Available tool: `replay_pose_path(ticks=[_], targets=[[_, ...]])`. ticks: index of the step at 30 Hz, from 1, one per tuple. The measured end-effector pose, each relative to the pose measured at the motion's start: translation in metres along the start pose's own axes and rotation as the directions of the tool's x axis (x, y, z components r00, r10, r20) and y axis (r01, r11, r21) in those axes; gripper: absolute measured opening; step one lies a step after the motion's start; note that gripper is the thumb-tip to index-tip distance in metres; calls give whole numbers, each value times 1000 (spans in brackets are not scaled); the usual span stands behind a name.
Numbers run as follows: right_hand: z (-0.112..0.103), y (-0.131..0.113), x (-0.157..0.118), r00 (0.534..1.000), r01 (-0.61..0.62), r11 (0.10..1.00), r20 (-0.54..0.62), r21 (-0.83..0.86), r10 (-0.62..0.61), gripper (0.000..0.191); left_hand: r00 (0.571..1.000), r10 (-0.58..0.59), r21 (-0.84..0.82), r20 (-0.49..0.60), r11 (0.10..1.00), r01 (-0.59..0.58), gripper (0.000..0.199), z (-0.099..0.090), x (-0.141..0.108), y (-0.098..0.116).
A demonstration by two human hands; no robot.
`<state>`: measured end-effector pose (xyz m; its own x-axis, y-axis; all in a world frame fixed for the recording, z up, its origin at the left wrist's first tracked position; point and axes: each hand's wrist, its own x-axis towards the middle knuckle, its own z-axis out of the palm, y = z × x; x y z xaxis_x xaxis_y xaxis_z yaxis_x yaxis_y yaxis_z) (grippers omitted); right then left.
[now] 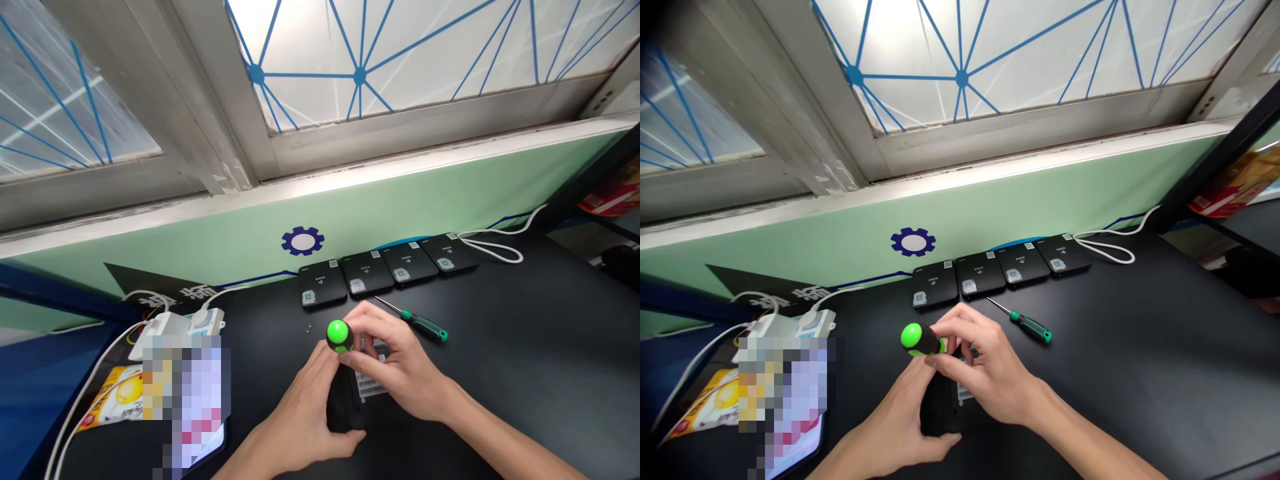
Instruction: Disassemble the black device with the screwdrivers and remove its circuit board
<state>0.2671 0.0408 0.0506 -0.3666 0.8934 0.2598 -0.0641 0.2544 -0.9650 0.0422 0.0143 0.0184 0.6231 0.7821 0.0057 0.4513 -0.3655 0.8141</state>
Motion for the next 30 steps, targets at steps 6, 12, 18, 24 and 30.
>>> replay_pose_path(ticks=[6,12,18,24,30], targets=[[-1,-1,-1,999,24,999,38,-29,-23,26,1000,-27,11,-14,1000,27,119,3,-4,-1],[4,-4,-2,1000,-7,999,18,53,6,39,999,-48,-22,-10,999,48,94,3,-4,0],[7,5,0,993,-92,983,-60,156,103,31,999,20,-10,-27,1000,-20,104,1,-1,4],[8,7,0,994,-44,984,-92,174,61,28,1000,19,-14,-12,1000,-19,104,0,0,3],[4,3,1,996,-65,990,-60,127,73,16,1000,-17,1,-5,1000,17,102,2,-2,2]])
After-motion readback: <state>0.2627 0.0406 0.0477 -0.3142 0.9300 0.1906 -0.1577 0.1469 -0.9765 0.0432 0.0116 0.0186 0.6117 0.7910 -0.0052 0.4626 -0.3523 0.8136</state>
